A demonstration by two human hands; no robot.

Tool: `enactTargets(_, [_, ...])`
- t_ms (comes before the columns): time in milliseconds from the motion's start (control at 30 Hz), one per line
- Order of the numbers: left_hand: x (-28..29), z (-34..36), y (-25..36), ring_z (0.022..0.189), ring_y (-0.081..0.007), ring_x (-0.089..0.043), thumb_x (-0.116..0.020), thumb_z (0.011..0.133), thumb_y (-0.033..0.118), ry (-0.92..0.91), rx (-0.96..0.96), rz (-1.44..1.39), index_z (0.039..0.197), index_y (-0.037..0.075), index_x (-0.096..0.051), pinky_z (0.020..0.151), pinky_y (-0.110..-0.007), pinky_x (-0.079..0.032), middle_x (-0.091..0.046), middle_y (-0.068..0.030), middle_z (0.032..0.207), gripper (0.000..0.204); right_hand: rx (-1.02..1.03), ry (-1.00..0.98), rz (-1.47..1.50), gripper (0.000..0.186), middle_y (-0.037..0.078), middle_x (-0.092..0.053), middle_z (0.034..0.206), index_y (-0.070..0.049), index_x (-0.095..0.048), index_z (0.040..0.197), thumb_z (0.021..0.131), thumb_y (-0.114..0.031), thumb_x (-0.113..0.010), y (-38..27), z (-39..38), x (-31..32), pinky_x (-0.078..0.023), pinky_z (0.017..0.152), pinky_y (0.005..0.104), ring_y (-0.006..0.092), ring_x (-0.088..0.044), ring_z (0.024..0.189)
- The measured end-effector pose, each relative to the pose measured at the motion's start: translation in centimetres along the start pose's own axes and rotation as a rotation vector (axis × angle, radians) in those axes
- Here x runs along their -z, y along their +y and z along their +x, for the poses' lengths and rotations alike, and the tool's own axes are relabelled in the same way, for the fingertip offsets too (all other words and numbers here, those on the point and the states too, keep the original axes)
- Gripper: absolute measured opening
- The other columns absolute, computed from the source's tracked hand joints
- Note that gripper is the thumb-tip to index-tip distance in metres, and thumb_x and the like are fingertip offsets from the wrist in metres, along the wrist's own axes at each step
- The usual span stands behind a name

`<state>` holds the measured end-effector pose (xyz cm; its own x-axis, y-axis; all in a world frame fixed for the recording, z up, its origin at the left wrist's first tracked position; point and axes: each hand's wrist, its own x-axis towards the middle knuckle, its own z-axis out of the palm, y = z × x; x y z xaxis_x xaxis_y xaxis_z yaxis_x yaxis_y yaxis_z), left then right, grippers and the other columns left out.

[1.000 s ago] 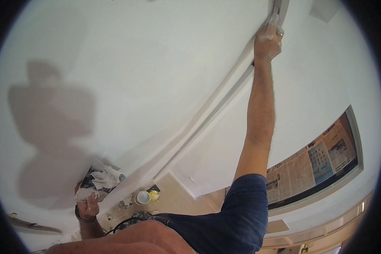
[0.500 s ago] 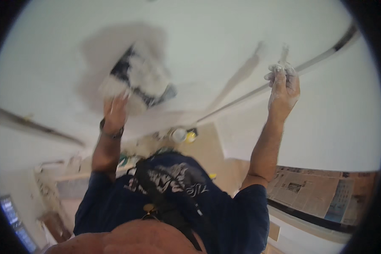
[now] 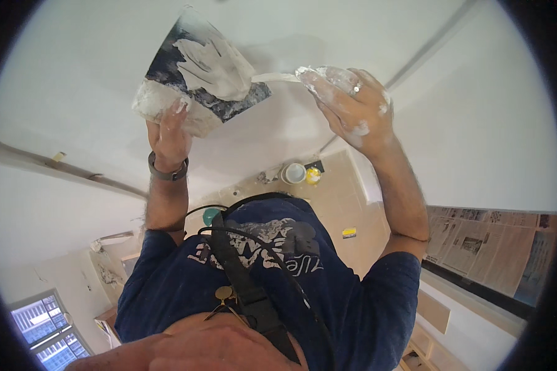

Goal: The person mixes a white plaster-like substance on a flat surface using a trowel and a scraper. They then apply the mixture to a curved ceiling or wall section, smoothing it out with the trowel.

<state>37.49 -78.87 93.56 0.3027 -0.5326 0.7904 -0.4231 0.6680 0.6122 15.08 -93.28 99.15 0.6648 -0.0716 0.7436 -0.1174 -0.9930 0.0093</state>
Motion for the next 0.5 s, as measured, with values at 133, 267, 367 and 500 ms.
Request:
enactTargets(133, [-0.4,1.3,1.8,0.062,-0.0151,-0.052,-0.043,0.077,-0.001,-0.067,0.208,-0.212,0.086,-0.006,-0.053,0.058,-0.025,-0.043,-0.055,-0.0087,0.073,0.014,0.068,0.057,-0.147,0.043,0.007,-0.062,0.082,-0.012,-0.06,0.103,0.062,-0.001,-0.067,1.2,-0.2,-0.3,-0.045,0.054,0.0296,0.0209,-0.057,0.064])
enactTargets(267, [0.6,3.7,1.6,0.05,-0.012,-0.044,-0.041,0.076,0.003,-0.279,0.078,-0.101,0.075,-0.003,-0.05,0.048,-0.024,-0.037,-0.049,-0.0044,0.059,0.01,0.122,0.182,-0.214,0.042,0.006,-0.062,0.079,-0.01,-0.061,0.099,0.06,0.0,-0.068,1.6,0.8,-0.6,-0.043,0.048,0.0273,0.0204,-0.055,0.06])
enactTargets(367, [0.2,5.7,3.1,0.047,-0.0112,-0.04,-0.042,0.076,0.004,-0.28,-0.031,0.097,0.066,-0.001,-0.047,0.045,-0.024,-0.034,-0.045,-0.0032,0.053,0.012,0.122,0.263,-0.182,0.04,0.006,-0.062,0.078,-0.009,-0.063,0.097,0.058,0.001,-0.068,1.3,2.1,-1.1,-0.042,0.047,0.0271,0.0201,-0.054,0.059])
enactTargets(500, [0.7,6.1,3.6,0.046,-0.0136,-0.04,-0.042,0.076,0.004,-0.306,0.126,-0.002,0.065,-0.001,-0.048,0.044,-0.026,-0.033,-0.046,-0.0044,0.054,0.013,0.134,0.282,-0.172,0.041,0.007,-0.062,0.079,-0.008,-0.063,0.096,0.057,0.003,-0.067,1.1,2.4,-0.8,-0.042,0.047,0.0271,0.02,-0.055,0.06])
